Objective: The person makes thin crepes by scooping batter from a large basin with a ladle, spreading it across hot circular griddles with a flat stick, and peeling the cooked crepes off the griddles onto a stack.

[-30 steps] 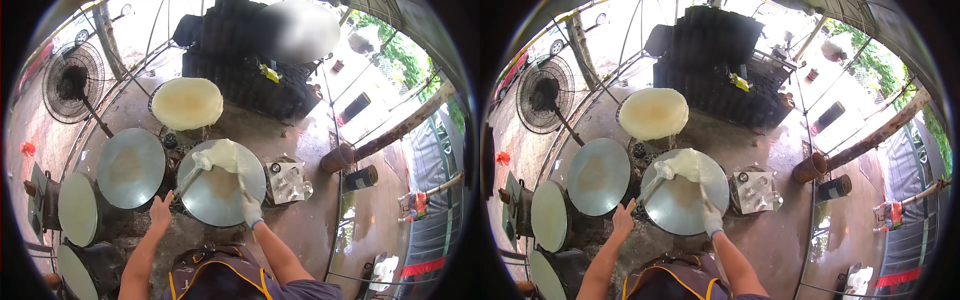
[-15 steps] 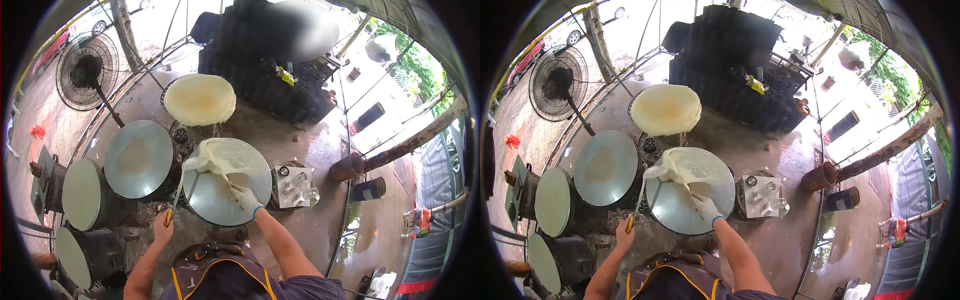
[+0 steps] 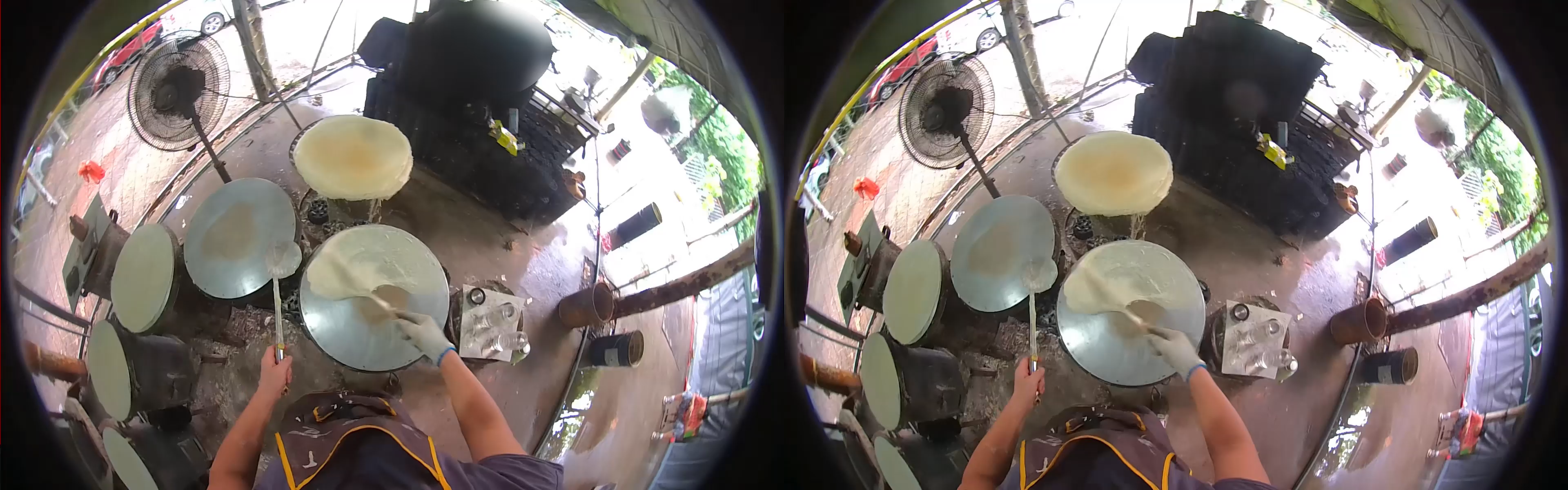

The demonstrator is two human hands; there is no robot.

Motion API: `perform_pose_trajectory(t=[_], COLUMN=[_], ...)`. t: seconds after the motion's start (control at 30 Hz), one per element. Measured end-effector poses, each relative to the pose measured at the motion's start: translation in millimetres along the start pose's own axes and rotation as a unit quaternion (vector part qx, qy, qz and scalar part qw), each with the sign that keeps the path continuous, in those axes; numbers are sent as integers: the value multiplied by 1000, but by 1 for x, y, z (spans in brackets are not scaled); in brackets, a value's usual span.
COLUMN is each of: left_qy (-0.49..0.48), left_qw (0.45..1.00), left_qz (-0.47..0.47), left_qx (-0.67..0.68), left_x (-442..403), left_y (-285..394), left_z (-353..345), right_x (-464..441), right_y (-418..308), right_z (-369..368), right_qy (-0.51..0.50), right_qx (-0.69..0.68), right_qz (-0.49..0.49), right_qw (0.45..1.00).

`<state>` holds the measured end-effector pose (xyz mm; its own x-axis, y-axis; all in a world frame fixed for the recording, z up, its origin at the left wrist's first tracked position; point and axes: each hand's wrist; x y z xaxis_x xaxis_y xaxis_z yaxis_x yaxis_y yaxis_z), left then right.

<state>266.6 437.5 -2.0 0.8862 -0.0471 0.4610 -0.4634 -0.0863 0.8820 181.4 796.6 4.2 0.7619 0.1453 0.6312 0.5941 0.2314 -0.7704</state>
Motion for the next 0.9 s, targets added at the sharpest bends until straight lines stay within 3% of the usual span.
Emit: perform_pose_trajectory(t=[0.07,0.17,0.2,0.3,0.4,0.5,0.53,0.6,0.67,0.7,0.8,0.9], left_qy=[25,52,61,78,109,142,153,184,197,201,187,158], left_qw=[1000,998,998,996,994,990,988,969,944,936,924,898], left_qz=[11,10,15,24,19,10,3,-31,-28,-9,-3,31], left_qx=[13,23,32,39,23,5,0,-160,-264,-287,-334,-410], left_x=[9,15,18,29,39,54,57,54,63,78,90,109], left_y=[-7,-17,-22,-25,-28,-32,-32,-83,-85,-56,-56,-68], left_z=[-4,-17,-21,-34,-38,-48,-50,-31,-37,-59,-73,-81], right_x=[-7,-66,-22,-27,-21,-47,-51,-51,-35,-27,-29,-70], right_y=[6,31,-26,-4,-2,-18,-28,-41,-25,-15,15,5], right_z=[20,15,4,6,36,44,40,24,29,34,76,81], right_qy=[108,3,-80,-199,-122,-4,-68,-192,-263,-297,-231,-43], right_qx=[-74,82,78,43,104,-73,-16,93,36,10,95,-183], right_qz=[-36,259,67,-5,13,54,31,-16,-90,-127,-60,-72], right_qw=[991,962,992,979,987,996,997,977,960,946,966,980])
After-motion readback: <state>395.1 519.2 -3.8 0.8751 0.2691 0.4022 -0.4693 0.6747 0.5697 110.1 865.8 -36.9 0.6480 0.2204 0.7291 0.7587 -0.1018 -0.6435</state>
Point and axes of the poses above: each hand's wrist, its own x-axis away from the middle knuckle, its own z-axis out of the back of the hand, y = z × x, and after that the axes turned 8 degrees about -y, right-handed
